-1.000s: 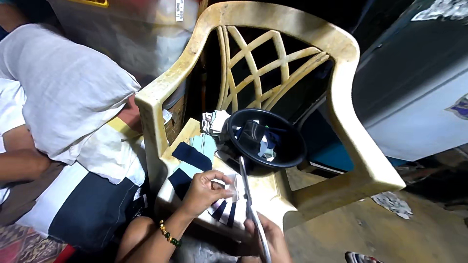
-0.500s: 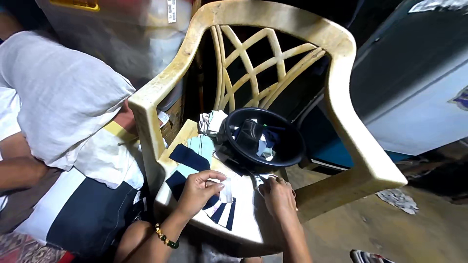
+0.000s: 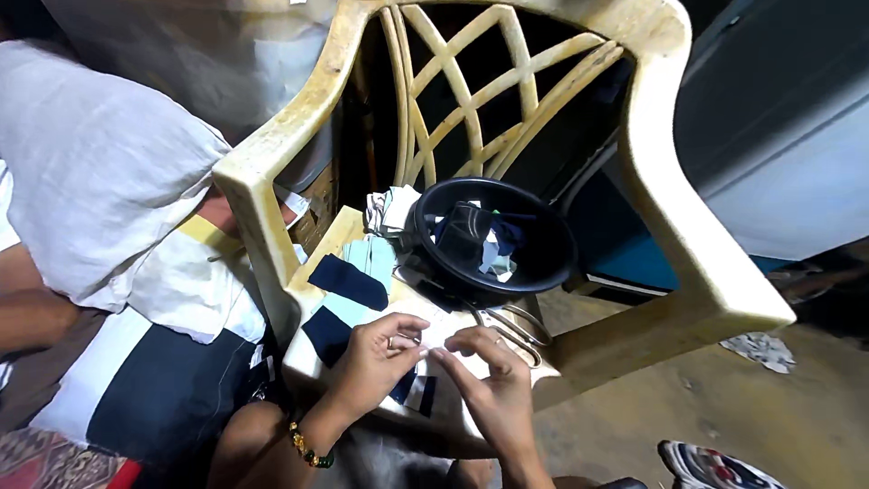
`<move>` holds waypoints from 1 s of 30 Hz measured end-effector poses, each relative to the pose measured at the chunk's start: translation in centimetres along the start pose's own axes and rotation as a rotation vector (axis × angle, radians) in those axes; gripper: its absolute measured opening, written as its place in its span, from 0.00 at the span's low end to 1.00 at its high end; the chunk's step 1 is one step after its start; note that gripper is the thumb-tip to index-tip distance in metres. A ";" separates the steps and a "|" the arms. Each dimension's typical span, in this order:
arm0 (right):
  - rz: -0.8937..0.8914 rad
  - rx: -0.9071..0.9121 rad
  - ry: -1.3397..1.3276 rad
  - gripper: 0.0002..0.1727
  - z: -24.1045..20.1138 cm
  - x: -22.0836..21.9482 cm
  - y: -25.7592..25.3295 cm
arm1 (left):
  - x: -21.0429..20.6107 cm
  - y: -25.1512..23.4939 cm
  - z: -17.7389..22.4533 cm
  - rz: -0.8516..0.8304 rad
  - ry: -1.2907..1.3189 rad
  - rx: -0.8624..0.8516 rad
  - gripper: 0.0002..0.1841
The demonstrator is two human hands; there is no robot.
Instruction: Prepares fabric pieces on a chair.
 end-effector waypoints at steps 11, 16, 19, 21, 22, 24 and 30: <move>0.032 0.030 -0.181 0.02 0.4 -1.1 1.0 | 0.6 0.2 0.3 -0.042 -0.006 0.101 0.22; -0.015 -0.137 -0.493 0.06 0.8 -1.9 0.8 | 1.9 -0.3 -0.2 -0.025 0.177 0.303 0.17; 0.021 -0.260 -0.662 0.07 0.8 -2.2 0.4 | 3.6 -0.8 0.2 0.013 0.171 0.320 0.13; 0.033 -0.309 -0.680 0.09 0.4 -2.4 0.0 | 4.9 -1.0 0.3 0.040 0.150 0.324 0.12; 0.029 -0.323 -0.677 0.10 0.2 -2.6 -0.2 | 5.6 -1.1 0.4 0.060 0.126 0.324 0.11; 0.015 -0.341 -0.679 0.13 -0.2 -3.1 -0.6 | 7.3 -1.2 0.4 0.118 0.034 0.307 0.09; -0.103 -0.366 -0.629 0.16 0.5 -3.7 -0.1 | 10.1 -1.4 -0.6 -0.020 -0.615 0.495 0.11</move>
Point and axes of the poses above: each hand's wrist, its own y-axis away from the middle knuckle, its own x-axis out of the back of the hand, z = x × y, the point moved 6 cm from there along -y, towards the middle knuckle, and after that the axes turned 1 degree about y, right-handed, at the moved point
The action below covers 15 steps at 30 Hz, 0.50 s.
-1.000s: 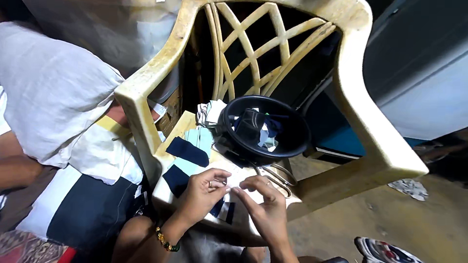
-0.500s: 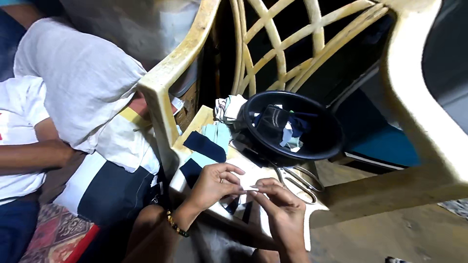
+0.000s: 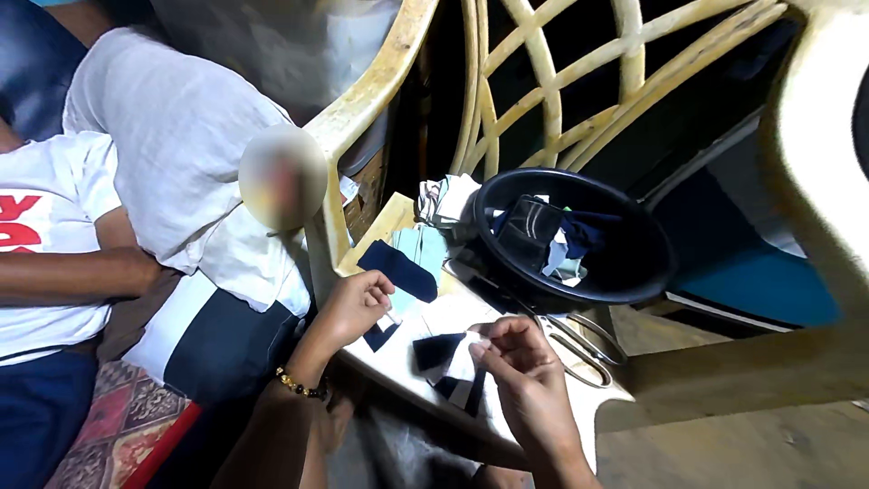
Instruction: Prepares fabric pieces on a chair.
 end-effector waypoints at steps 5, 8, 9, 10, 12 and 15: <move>0.028 0.004 0.027 0.13 0.7 0.1 1.0 | -1.5 1.3 1.8 0.178 -0.091 -0.264 0.10; 0.064 0.024 -0.004 0.11 0.7 -0.1 1.2 | -4.2 2.3 3.4 -0.093 0.463 -0.260 0.21; 0.079 0.025 -0.014 0.10 0.7 0.0 1.3 | -5.1 2.5 3.6 -0.166 0.561 -0.211 0.24; 0.095 0.027 -0.022 0.09 0.8 0.0 1.3 | -5.6 2.5 3.7 -0.196 0.585 -0.173 0.24; 0.124 0.037 -0.034 0.09 0.9 0.3 1.2 | -6.0 2.5 3.6 -0.198 0.529 -0.131 0.19; 0.139 0.026 -0.056 0.13 1.2 0.8 0.8 | -6.0 2.3 3.5 -0.178 0.420 -0.123 0.15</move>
Point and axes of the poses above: each hand's wrist, its own y-axis away from the middle knuckle, its own x-axis out of the back of the hand, z = x × y, the point moved 6 cm from there along -y, towards the middle knuckle, and after that the axes turned 1 degree about y, right-handed, at the moved point
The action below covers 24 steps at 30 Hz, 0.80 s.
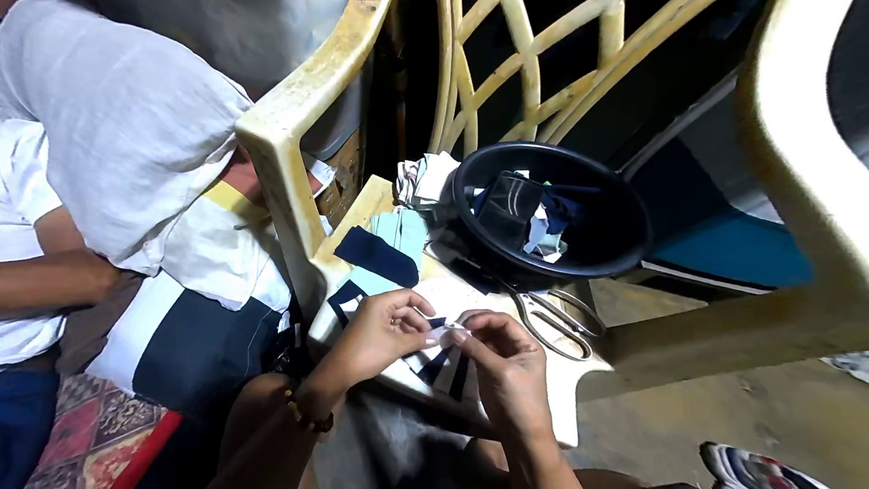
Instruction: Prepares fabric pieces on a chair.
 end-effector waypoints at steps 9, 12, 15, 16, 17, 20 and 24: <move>-0.206 -0.195 0.353 0.15 1.0 -0.8 -2.5 | 1.9 -0.8 -0.8 0.112 -0.211 0.128 0.13; -0.186 -0.159 0.459 0.13 1.1 -0.6 -2.9 | 2.2 -0.8 -1.1 0.128 -0.248 0.210 0.15; -0.177 -0.086 0.627 0.10 1.1 -0.4 -3.0 | 2.2 -0.9 -1.1 0.162 -0.315 0.203 0.15; -0.179 -0.076 0.679 0.11 1.1 -0.4 -3.0 | 2.2 -1.0 -1.1 0.168 -0.348 0.199 0.15; -0.184 -0.071 0.729 0.11 1.1 -0.4 -3.0 | 2.1 -1.1 -1.2 0.172 -0.378 0.188 0.15; -0.195 -0.065 0.861 0.12 1.3 -0.5 -2.9 | 1.9 -1.3 -1.3 0.161 -0.443 0.196 0.16; -0.184 -0.036 0.945 0.14 1.6 -0.5 -2.7 | 1.8 -1.4 -1.4 0.163 -0.507 0.182 0.16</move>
Point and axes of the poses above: each hand's wrist, its own y-axis away from the middle knuckle, its own x-axis out of the back of the hand, z = x × y, the point moved 6 cm from there along -y, towards the middle knuckle, and after that the axes turned 1 degree about y, right-handed, at the moved point
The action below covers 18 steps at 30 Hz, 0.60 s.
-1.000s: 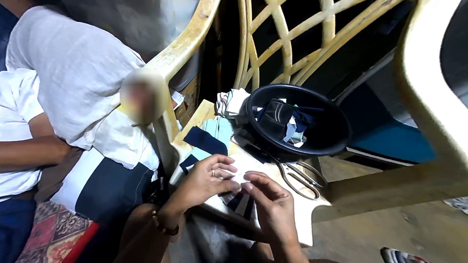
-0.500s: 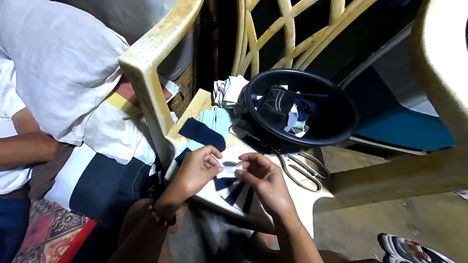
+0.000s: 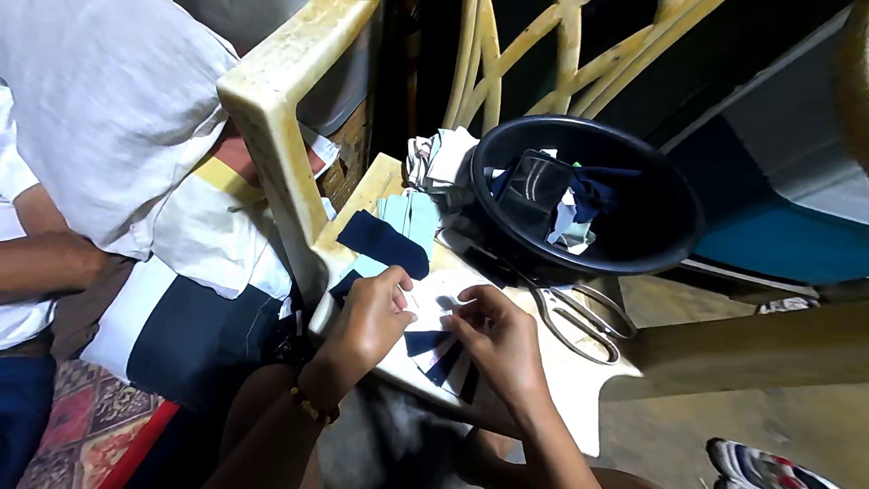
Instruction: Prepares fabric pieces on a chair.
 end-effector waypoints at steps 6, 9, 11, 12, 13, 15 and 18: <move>0.012 0.011 0.044 0.15 0.2 -0.1 0.0 | -0.3 -0.1 0.1 -0.013 -0.056 0.000 0.16; 0.010 0.012 0.045 0.15 0.4 -0.2 0.0 | -0.3 -0.1 0.1 -0.017 -0.090 0.004 0.16; 0.008 0.010 0.047 0.15 0.4 -0.3 -0.1 | -0.4 -0.1 0.1 -0.008 -0.097 -0.012 0.16; 0.009 0.012 0.047 0.15 0.4 -0.3 -0.1 | -0.4 -0.1 0.1 -0.006 -0.098 -0.017 0.16; 0.010 0.014 0.049 0.15 0.4 -0.4 -0.1 | -0.4 -0.1 0.1 -0.007 -0.098 -0.017 0.16; 0.012 0.018 0.053 0.15 0.5 -0.4 -0.1 | -0.4 -0.1 0.1 -0.011 -0.100 -0.012 0.16; 0.013 0.020 0.059 0.15 0.4 -0.4 -0.1 | -0.4 -0.1 0.1 -0.017 -0.103 -0.002 0.16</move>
Point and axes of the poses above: each hand's wrist, its own y-axis away from the middle knuckle, its own x-axis out of the back of the hand, z = x × y, the point moved 6 cm from there along -y, towards the middle knuckle, and after that the axes turned 1 degree about y, right-handed, at the moved point
